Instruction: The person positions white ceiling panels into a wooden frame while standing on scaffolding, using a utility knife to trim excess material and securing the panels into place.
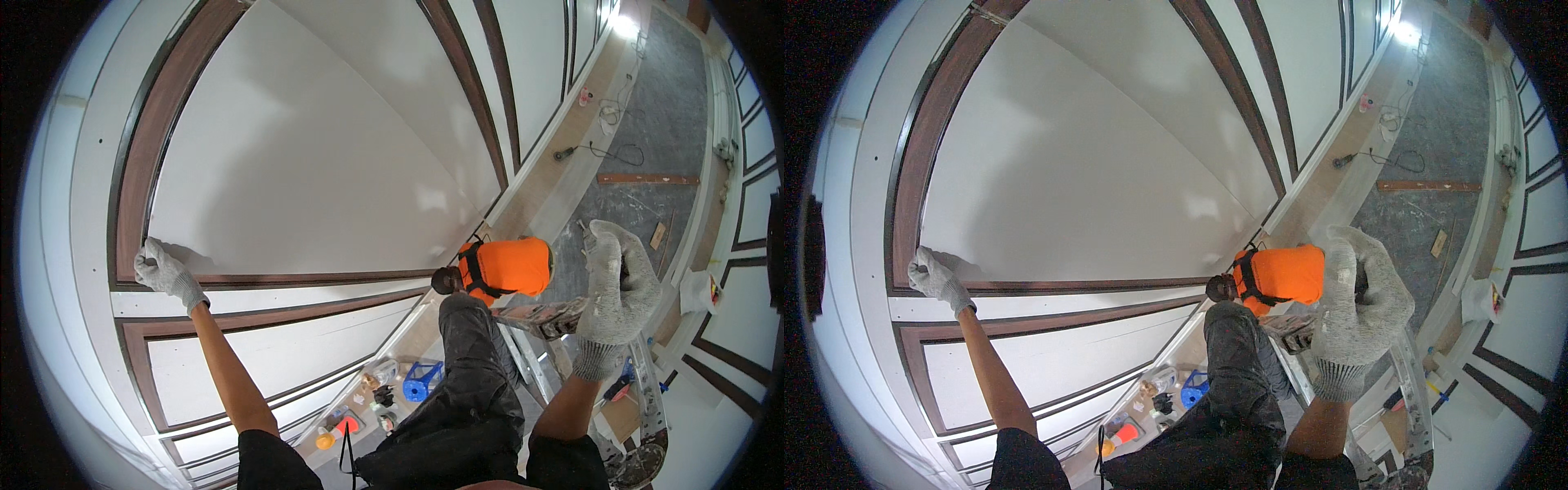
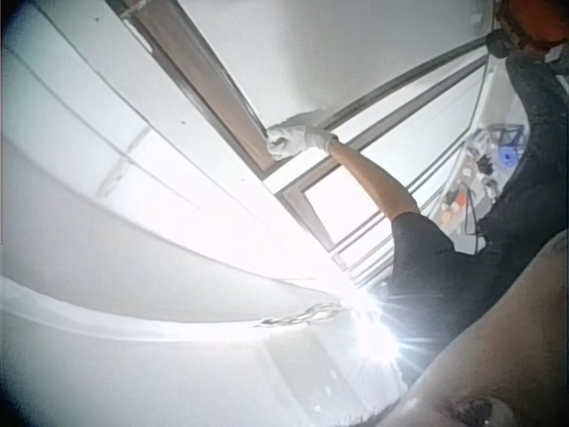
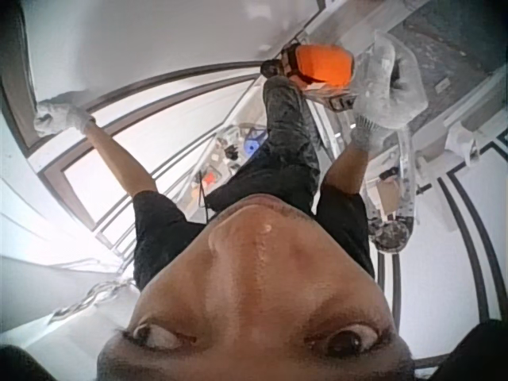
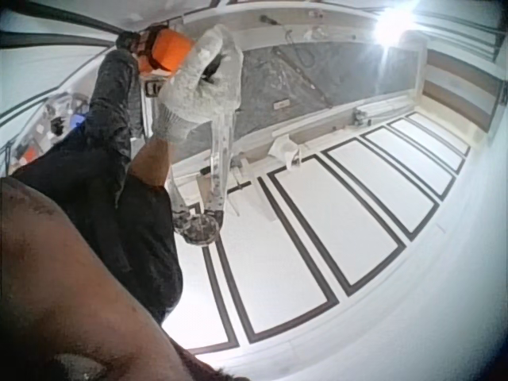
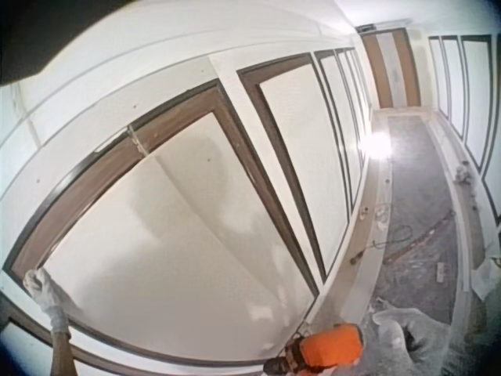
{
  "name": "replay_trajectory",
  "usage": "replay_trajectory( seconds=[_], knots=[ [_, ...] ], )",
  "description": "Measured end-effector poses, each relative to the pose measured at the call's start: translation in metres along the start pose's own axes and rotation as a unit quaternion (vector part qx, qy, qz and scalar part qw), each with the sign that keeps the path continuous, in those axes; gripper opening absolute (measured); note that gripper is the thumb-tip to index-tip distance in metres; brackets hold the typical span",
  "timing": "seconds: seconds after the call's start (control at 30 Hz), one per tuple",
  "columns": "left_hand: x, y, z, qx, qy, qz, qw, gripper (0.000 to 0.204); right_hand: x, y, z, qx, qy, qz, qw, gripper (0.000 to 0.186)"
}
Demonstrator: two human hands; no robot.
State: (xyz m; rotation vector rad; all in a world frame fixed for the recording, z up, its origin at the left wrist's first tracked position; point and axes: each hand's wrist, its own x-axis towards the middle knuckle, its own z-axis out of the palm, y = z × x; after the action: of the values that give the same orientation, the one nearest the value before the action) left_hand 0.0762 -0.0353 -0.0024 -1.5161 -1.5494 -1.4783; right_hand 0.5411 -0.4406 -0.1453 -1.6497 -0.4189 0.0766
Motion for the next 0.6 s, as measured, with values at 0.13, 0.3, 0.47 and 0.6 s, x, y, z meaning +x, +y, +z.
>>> replay_trajectory(
  seconds=[0.13, 0.3, 0.47, 0.6],
  knots=[
    [0.0, -0.007, -0.002, -0.021, -0.001, 0.029, 0.999, 0.048, -0.001, 0.001, -0.006, -0.011, -0.033, 0.019, 0.999, 0.026],
    [-0.001, -0.004, 0.002, -0.029, 0.011, 0.011, 0.999, 0.045, -0.002, 0.0, -0.008, -0.02, -0.045, 0.022, 0.999, 0.027],
    [-0.004, 0.011, -0.001, -0.051, -0.011, -0.017, 0.999, 0.046, -0.001, -0.001, -0.005, -0.013, -0.039, 0.018, 0.999, 0.027],
    [0.002, 0.002, 0.002, -0.123, -0.019, -0.025, 0.992, 0.047, 0.001, -0.001, -0.004, -0.024, -0.042, 0.016, 0.999, 0.027]
  ],
)
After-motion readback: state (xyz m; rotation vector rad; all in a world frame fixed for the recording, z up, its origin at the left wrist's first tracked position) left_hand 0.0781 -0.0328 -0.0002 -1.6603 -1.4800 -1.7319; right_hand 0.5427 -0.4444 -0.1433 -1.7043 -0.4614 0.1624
